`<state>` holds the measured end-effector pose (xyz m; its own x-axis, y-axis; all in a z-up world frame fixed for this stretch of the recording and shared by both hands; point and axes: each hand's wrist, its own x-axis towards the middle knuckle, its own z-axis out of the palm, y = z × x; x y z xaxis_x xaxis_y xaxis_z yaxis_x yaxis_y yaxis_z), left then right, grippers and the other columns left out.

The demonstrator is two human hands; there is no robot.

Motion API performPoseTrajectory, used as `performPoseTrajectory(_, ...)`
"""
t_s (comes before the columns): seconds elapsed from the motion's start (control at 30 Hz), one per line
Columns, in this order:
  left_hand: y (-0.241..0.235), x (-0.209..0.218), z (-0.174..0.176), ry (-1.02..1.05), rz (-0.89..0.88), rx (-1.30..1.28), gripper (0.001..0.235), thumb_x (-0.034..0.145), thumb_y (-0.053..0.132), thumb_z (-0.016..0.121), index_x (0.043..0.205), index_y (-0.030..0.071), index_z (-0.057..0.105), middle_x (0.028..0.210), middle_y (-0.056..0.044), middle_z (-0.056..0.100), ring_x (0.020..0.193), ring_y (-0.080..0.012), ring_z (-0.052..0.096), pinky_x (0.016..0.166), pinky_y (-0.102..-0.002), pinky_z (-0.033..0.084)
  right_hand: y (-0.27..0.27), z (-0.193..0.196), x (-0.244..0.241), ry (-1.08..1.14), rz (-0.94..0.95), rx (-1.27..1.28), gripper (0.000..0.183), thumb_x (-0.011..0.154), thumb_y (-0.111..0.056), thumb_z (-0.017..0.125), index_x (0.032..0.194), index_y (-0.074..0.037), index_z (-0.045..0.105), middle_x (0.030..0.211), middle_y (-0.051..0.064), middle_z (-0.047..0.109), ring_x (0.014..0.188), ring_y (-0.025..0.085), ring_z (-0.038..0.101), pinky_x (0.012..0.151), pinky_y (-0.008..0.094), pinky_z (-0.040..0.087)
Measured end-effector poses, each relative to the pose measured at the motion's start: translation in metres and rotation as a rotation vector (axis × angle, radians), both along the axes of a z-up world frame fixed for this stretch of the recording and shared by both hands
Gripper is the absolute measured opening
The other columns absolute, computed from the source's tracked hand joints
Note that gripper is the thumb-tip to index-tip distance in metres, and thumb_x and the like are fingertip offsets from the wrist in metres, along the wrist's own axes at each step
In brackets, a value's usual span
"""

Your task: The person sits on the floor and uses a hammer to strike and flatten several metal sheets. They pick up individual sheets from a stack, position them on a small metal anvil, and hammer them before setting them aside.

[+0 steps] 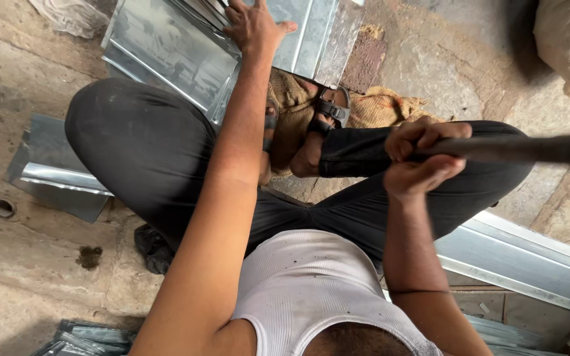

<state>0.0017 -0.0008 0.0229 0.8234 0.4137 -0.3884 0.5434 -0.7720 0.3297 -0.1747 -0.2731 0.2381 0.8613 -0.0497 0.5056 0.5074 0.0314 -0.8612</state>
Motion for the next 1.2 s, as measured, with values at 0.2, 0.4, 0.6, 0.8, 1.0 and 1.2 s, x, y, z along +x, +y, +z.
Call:
performPoseTrajectory(0.2,0.001,0.005,-0.031,-0.022,-0.018,0.032,0.116,0.06,0.08,0.085,0.152,0.024,0.04,0.154,-0.029,0.035,0.142,-0.0461,0.036,0.108,-0.067,0.04,0.015,-0.137,-0.026,0.738,-0.023,-0.35,0.057,0.119,-0.043,0.037,0.075,-0.01,0.05,0.063,-0.001,0.047,0.052,0.008,0.043,0.045,0.027,0.032)
performPoseTrajectory(0.4,-0.001,0.007,-0.04,-0.175,0.057,-0.015,0.114,0.069,0.072,0.085,0.16,0.03,0.03,0.15,-0.037,0.035,0.136,-0.0518,0.039,0.104,-0.068,0.041,0.024,-0.07,-0.009,0.655,-0.026,-0.306,0.043,0.115,-0.045,0.044,0.092,-0.01,0.056,0.064,0.0,0.049,0.049,0.008,0.044,0.04,0.025,0.036)
performPoseTrajectory(0.6,0.003,0.009,-0.021,-0.111,0.094,0.006,0.109,0.062,0.074,0.084,0.149,0.023,0.042,0.15,-0.028,0.039,0.136,-0.0425,0.044,0.102,-0.063,0.045,0.007,-0.02,-0.004,0.169,0.01,0.034,0.055,0.106,-0.06,0.043,0.099,-0.005,0.048,0.069,0.003,0.047,0.051,0.007,0.039,0.039,0.022,0.032)
performPoseTrajectory(0.8,0.003,0.009,-0.028,-0.238,0.078,0.123,0.109,0.06,0.08,0.086,0.139,0.014,0.05,0.147,-0.028,0.042,0.135,-0.0438,0.045,0.093,-0.063,0.049,0.008,-0.141,-0.024,0.549,-0.112,-0.68,0.058,0.115,-0.048,0.032,0.09,-0.004,0.061,0.067,-0.002,0.056,0.055,0.007,0.053,0.047,0.026,0.04)
performPoseTrajectory(1.0,0.0,-0.001,-0.019,-0.236,0.096,-0.02,0.095,0.076,0.07,0.079,0.151,0.024,0.044,0.151,-0.029,0.04,0.134,-0.0479,0.046,0.091,-0.064,0.052,0.004,-0.077,-0.01,0.857,-0.106,-0.535,0.049,0.112,-0.047,0.044,0.093,-0.005,0.063,0.064,0.0,0.053,0.048,0.007,0.046,0.039,0.028,0.036)
performPoseTrajectory(1.2,-0.002,0.01,-0.027,-0.102,0.097,0.028,0.1,0.07,0.076,0.079,0.147,0.022,0.045,0.152,-0.028,0.038,0.139,-0.0445,0.042,0.103,-0.064,0.046,-0.01,-0.029,0.004,0.231,0.005,-0.021,0.044,0.113,-0.049,0.044,0.097,-0.01,0.056,0.068,-0.001,0.048,0.045,0.005,0.038,0.036,0.023,0.033)
